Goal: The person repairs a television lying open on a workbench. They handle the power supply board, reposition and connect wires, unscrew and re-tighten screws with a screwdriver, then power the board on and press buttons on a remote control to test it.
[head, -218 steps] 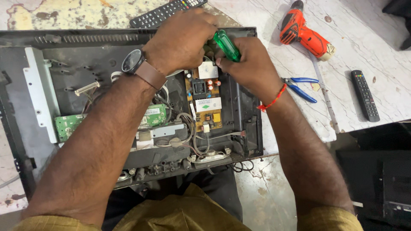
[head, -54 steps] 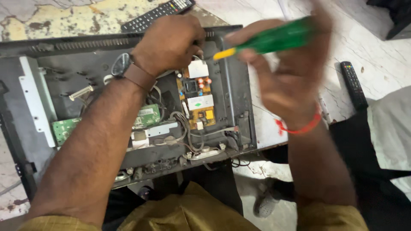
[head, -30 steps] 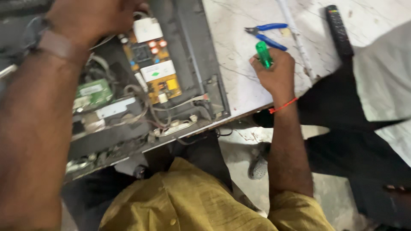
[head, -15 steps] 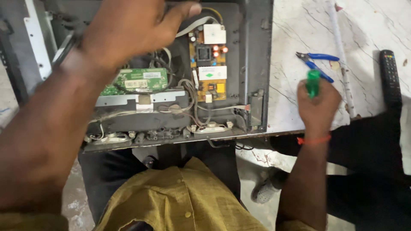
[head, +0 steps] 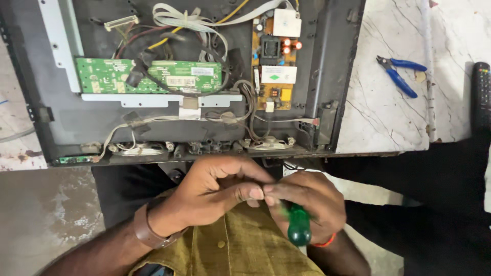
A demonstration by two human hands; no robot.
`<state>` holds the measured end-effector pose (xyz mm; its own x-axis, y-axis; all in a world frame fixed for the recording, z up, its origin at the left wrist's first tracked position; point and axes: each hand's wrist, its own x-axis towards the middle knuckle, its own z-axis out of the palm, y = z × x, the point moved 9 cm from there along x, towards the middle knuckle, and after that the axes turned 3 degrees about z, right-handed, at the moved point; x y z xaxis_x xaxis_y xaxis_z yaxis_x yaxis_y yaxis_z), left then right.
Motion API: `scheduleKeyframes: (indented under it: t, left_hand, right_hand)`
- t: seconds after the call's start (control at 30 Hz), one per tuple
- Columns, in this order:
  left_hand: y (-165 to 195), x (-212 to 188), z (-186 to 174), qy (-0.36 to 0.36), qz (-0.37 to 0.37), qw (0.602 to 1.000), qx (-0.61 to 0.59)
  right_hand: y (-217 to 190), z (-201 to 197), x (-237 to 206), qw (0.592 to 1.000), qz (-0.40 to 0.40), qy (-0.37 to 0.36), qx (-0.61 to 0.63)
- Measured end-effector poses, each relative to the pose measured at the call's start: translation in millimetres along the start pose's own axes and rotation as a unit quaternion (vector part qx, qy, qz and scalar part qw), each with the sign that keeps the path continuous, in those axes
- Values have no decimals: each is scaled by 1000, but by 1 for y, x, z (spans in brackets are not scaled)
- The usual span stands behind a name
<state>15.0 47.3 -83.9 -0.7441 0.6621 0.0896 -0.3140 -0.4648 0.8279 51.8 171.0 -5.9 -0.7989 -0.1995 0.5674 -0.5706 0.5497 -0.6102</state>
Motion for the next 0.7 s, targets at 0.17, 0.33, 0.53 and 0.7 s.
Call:
scheduleKeyframes:
  t: [0.17, 0.33, 0.53, 0.7]
  left_hand:
    - [-14, -13, -19, 29, 1, 999, -16]
    - [-22, -14, -28, 69, 10, 997, -32]
    - [-13, -18, -41, 145, 50, 988, 15]
    - [-8, -20, -48, 180, 88, 980, 10]
  right_hand:
    - [3, 14, -8, 1000, -10, -3, 26]
    - [13, 17, -6, 994, 71, -33, 82]
    - [4, -3, -15, 979, 90, -156, 91]
    - [5, -70, -39, 991, 51, -104, 63]
